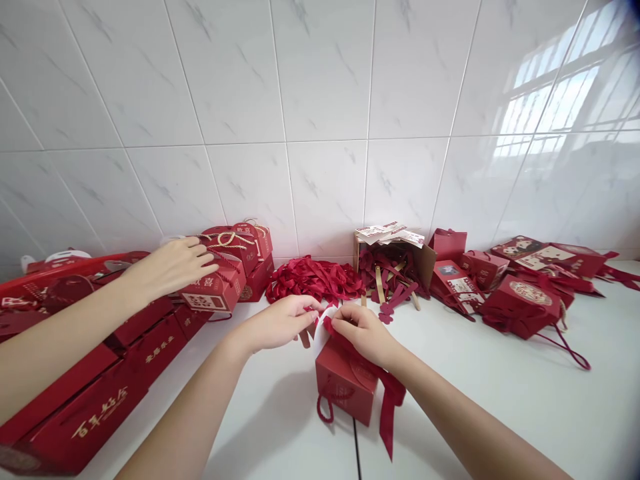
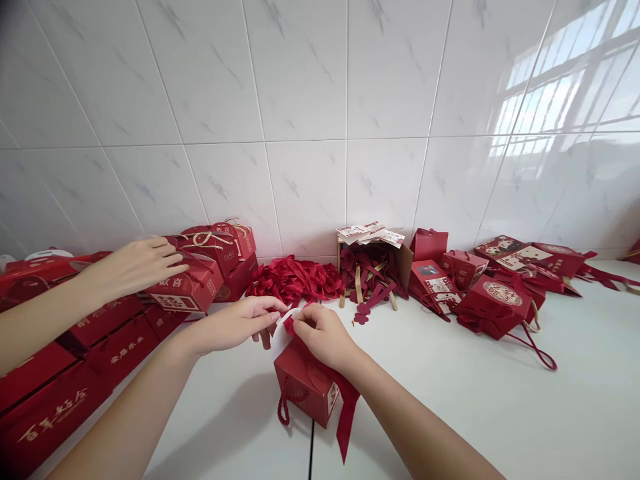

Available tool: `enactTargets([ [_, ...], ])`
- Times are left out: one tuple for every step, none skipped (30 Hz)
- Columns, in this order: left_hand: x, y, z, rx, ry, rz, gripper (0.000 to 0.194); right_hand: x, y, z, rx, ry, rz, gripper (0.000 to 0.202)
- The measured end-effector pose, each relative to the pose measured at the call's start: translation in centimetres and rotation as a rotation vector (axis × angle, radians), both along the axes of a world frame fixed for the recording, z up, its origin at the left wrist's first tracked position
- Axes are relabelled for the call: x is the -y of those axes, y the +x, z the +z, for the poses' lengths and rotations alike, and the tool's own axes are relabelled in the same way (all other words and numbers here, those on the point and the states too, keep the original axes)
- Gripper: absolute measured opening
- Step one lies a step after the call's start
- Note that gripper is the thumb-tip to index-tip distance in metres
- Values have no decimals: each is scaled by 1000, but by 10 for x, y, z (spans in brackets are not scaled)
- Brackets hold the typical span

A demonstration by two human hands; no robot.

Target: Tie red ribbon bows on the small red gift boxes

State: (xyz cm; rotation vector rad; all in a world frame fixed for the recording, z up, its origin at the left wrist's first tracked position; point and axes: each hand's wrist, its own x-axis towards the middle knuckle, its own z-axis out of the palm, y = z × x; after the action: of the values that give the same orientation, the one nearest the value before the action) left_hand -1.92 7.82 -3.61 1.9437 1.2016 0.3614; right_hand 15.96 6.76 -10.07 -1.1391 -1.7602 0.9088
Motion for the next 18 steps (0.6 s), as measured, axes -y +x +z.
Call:
enactTargets([
  [-1,1,-2,3,15,0,21,0,-1,0,13,14,-9,19],
  [-2,2,-4,4,33,-5,17,1,-1,0,24,29,-17,18],
  [-4,3,-5,12,54,-7,15,1,-2,1,32,43,-23,18],
  [-6,3,-6,32,71,-4,14,1,-2,2,40,59,-25,19],
  [-7,2,-5,69,83,13,14,2,-1,5,47,79,-30,18],
  [-8,0,-3,124,94,47,15,3,2,8,51,104,-41,18],
  [-9,-4,0,198,108,98,16,4,5,13,56,134,-58,18],
  [-10,-8,5,288,127,166,17,6,10,19,69,165,-82,17],
  [-11,-13,10,395,153,247,18,10,17,26,98,190,-111,17],
  [-11,-19,16,513,189,334,18,14,26,33,146,206,-143,17],
  [-11,-24,21,630,229,414,18,18,35,39,220,203,-172,18],
  [-11,-27,25,736,269,476,19,23,45,45,312,181,-195,21],
  [-11,-30,27,815,310,520,22,28,55,49,406,142,-212,25],
  [-12,-31,27,850,353,554,28,32,65,51,491,90,-217,30],
  [-12,-30,26,832,402,584,36,35,73,52,571,25,-210,33],
  [-13,-28,23,765,450,605,45,36,79,51,645,-44,-190,36],
  [-13,-24,18,658,481,599,53,36,84,48,708,-104,-158,38],
  [-13,-20,13,529,482,554,56,34,86,45,752,-149,-122,40],
])
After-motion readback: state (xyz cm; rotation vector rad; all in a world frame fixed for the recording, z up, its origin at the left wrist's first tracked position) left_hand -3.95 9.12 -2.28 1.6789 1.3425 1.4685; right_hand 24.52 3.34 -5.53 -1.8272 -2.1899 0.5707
